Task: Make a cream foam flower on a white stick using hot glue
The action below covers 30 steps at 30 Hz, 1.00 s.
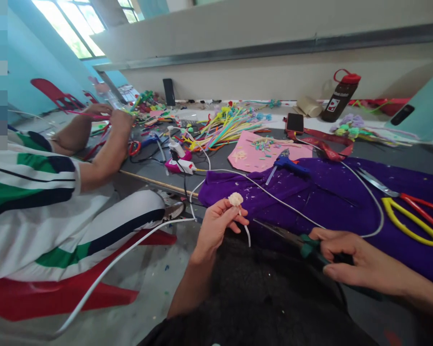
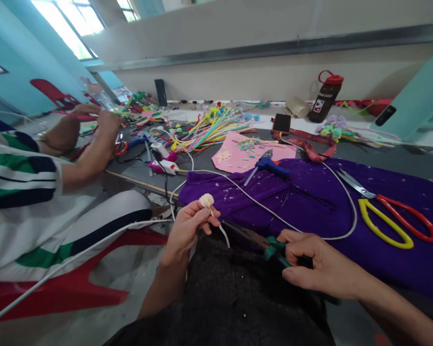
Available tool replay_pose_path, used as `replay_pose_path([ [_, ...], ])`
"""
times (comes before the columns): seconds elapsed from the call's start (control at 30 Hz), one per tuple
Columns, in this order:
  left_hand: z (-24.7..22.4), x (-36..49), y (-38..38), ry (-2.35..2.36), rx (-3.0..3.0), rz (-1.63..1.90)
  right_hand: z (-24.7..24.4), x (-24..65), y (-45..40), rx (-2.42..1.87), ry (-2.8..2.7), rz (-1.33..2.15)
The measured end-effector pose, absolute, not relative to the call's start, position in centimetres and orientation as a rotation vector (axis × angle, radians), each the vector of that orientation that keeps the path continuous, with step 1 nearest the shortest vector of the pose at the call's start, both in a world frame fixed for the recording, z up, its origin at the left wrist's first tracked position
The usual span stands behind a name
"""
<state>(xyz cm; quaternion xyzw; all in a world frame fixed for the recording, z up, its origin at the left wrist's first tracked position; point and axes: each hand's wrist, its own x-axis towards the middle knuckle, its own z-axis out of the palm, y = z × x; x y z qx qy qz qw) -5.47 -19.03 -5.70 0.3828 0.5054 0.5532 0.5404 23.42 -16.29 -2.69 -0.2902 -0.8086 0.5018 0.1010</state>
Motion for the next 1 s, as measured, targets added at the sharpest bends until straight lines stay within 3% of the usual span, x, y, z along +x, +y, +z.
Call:
replay_pose_path([
  [1.0,-4.4,-5.5,-18.7,1.414,1.065,1.363,-1.5,20.9,-15.7,-0.863,-2.404,1.247],
])
